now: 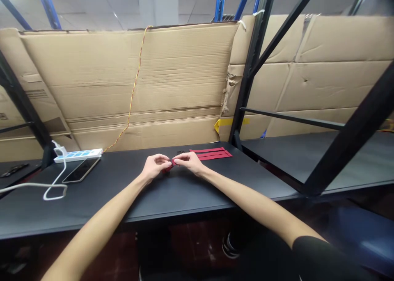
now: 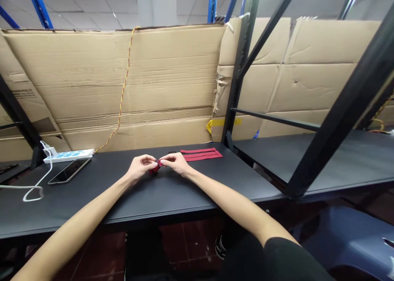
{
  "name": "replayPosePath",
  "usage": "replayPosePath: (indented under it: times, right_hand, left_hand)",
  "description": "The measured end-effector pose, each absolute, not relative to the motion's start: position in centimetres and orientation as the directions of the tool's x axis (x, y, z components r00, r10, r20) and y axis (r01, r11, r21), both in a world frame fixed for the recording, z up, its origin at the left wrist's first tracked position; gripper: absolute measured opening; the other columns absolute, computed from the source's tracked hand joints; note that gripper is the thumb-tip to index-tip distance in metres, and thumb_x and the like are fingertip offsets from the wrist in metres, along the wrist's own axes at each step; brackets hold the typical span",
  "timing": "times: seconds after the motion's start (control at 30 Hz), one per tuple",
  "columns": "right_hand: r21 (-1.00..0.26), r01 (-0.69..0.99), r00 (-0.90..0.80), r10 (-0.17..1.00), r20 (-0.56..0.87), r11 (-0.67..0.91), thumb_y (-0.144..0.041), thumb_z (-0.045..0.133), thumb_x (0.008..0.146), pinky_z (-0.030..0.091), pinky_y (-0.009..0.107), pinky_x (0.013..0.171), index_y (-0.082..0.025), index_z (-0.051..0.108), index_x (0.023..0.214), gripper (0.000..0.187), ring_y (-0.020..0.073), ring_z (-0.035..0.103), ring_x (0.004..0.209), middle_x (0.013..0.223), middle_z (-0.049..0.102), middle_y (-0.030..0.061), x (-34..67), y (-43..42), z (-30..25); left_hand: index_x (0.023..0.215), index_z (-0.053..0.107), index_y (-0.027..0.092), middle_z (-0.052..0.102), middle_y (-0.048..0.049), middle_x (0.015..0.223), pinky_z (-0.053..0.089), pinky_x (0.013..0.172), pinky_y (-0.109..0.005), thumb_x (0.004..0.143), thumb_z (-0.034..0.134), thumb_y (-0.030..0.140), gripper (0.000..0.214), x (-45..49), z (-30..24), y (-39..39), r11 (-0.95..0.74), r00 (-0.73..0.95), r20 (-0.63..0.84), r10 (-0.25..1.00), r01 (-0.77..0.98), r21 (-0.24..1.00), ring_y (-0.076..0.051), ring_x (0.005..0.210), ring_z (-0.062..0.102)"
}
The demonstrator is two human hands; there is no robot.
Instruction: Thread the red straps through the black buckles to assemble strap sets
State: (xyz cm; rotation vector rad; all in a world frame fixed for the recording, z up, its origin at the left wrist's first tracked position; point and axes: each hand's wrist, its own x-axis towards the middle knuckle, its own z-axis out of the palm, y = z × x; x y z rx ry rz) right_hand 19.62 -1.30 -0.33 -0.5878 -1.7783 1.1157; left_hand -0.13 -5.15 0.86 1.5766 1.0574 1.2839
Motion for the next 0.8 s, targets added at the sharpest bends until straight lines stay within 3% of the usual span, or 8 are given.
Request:
replayPosePath:
  times: [0.2, 0.27, 0.4, 0.53, 0.67, 0.8]
  right_hand:
    - [-0.896, -0.105, -0.486, 0.764, 0.426, 0.432, -0.046, 0.071, 0.072, 0.051, 0.032, 0.072, -0.015, 0.074, 0.083, 0.033, 0.0162, 0.062, 0.067, 0.076, 0.071, 0.0050, 19.4, -1.7, -0.1]
    - [-0.904, -0.123, -0.491, 0.766, 0.415, 0.410, -0.045, 0.074, 0.069, 0.052, 0.033, 0.073, -0.015, 0.073, 0.085, 0.034, 0.0168, 0.063, 0.068, 0.075, 0.071, 0.0046, 19.4, -1.8, -0.1]
    - [-0.921, -0.138, -0.470, 0.794, 0.386, 0.366, -0.044, 0.075, 0.066, 0.052, 0.034, 0.073, -0.015, 0.073, 0.085, 0.035, 0.0175, 0.064, 0.068, 0.075, 0.070, 0.0045, 19.4, -1.6, -0.2]
    - [-0.915, -0.113, -0.447, 0.803, 0.395, 0.387, -0.041, 0.074, 0.065, 0.052, 0.033, 0.071, -0.015, 0.072, 0.078, 0.029, 0.0168, 0.064, 0.065, 0.071, 0.069, 0.0034, 19.6, -1.0, -0.2]
    - [-0.908, -0.065, -0.307, 0.857, 0.413, 0.414, -0.038, 0.075, 0.062, 0.051, 0.031, 0.062, -0.014, 0.070, 0.071, 0.026, 0.0150, 0.060, 0.056, 0.065, 0.066, 0.0029, 20.1, -0.2, 0.1]
    - [-0.906, -0.022, -0.254, 0.874, 0.414, 0.423, -0.037, 0.075, 0.061, 0.051, 0.030, 0.057, -0.013, 0.068, 0.068, 0.026, 0.0148, 0.060, 0.054, 0.063, 0.065, 0.0033, 20.5, 0.4, 0.2]
  left_hand:
    - [0.086, 0.066, 0.013, 0.070, -0.0066, 0.078, 0.051, 0.060, -0.031, 0.060, 0.080, 0.040, 0.040, 0.0, 0.9, -5.2, -0.345, 0.128, 0.327, 0.937, 0.175, 0.922, -0.017, 0.062, 0.064]
    - [0.095, 0.067, 0.015, 0.071, -0.0091, 0.088, 0.053, 0.069, -0.034, 0.062, 0.079, 0.040, 0.043, 0.2, 1.1, -5.6, -0.413, 0.156, 0.384, 0.910, 0.261, 0.872, -0.020, 0.073, 0.066]
    - [0.105, 0.069, 0.024, 0.070, -0.0066, 0.107, 0.046, 0.093, -0.038, 0.063, 0.079, 0.037, 0.045, 0.6, 1.6, -6.5, -0.590, 0.241, 0.549, 0.801, 0.477, 0.652, -0.024, 0.100, 0.062]
    - [0.101, 0.073, 0.026, 0.072, -0.0047, 0.096, 0.046, 0.088, -0.035, 0.070, 0.073, 0.038, 0.033, 0.2, 1.9, -6.4, -0.624, 0.291, 0.589, 0.754, 0.596, 0.505, -0.023, 0.093, 0.061]
    - [0.096, 0.075, 0.025, 0.072, -0.0056, 0.090, 0.044, 0.088, -0.035, 0.069, 0.071, 0.033, 0.029, -1.4, 2.1, -5.4, -0.599, 0.297, 0.612, 0.733, 0.707, 0.375, -0.025, 0.094, 0.059]
    - [0.097, 0.075, 0.025, 0.071, -0.0061, 0.094, 0.044, 0.087, -0.034, 0.069, 0.070, 0.032, 0.029, -2.5, 2.3, -4.9, -0.583, 0.299, 0.596, 0.746, 0.725, 0.366, -0.023, 0.089, 0.061]
